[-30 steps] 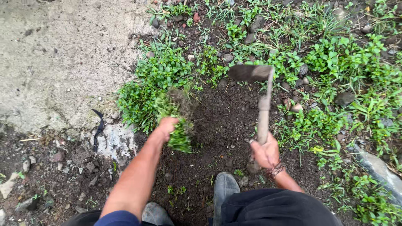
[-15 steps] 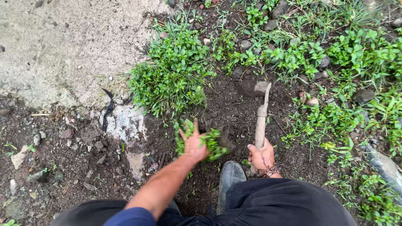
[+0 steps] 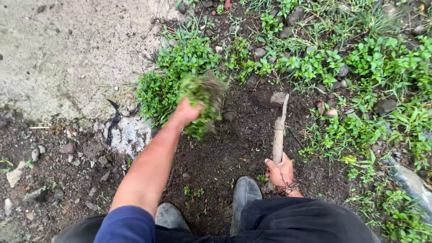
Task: The person squats beside a garden bed and uses a hand hoe to loosen soil around low-growing weeds, then pulls the weeds out by hand and tosses them aside onto the cleared soil, working progressively along the edge of the bed.
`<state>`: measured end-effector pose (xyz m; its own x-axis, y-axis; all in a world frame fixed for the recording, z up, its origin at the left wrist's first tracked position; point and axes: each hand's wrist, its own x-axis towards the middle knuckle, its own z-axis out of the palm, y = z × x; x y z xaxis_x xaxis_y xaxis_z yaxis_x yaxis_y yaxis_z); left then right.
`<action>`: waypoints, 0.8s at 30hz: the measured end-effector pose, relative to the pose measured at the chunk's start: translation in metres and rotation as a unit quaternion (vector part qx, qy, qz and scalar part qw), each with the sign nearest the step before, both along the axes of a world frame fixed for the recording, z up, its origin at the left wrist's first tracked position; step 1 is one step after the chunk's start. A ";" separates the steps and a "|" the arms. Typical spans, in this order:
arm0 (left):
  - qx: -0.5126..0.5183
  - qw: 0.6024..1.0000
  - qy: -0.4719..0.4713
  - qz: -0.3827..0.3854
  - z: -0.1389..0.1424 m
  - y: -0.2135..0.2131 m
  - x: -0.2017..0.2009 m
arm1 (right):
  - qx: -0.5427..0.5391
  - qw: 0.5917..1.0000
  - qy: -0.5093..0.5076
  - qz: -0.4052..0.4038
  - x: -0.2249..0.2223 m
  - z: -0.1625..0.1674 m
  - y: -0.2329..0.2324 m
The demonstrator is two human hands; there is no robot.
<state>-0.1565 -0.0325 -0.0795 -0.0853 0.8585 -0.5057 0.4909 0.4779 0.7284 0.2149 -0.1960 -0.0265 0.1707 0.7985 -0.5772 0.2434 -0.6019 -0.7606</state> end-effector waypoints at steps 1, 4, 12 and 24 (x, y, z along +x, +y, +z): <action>-0.011 0.997 -0.038 0.061 0.005 0.001 -0.014 | -0.001 1.000 0.009 -0.002 0.002 -0.001 0.000; -0.011 0.999 -0.028 0.030 0.027 -0.012 -0.026 | 0.004 1.000 0.012 0.010 0.005 -0.004 0.002; -0.229 0.925 0.188 -0.238 0.025 -0.038 0.077 | 0.001 1.000 0.012 0.012 0.004 -0.012 0.004; -0.199 0.970 0.051 -0.132 0.018 -0.052 -0.054 | -0.009 1.000 0.007 0.003 -0.002 -0.007 0.005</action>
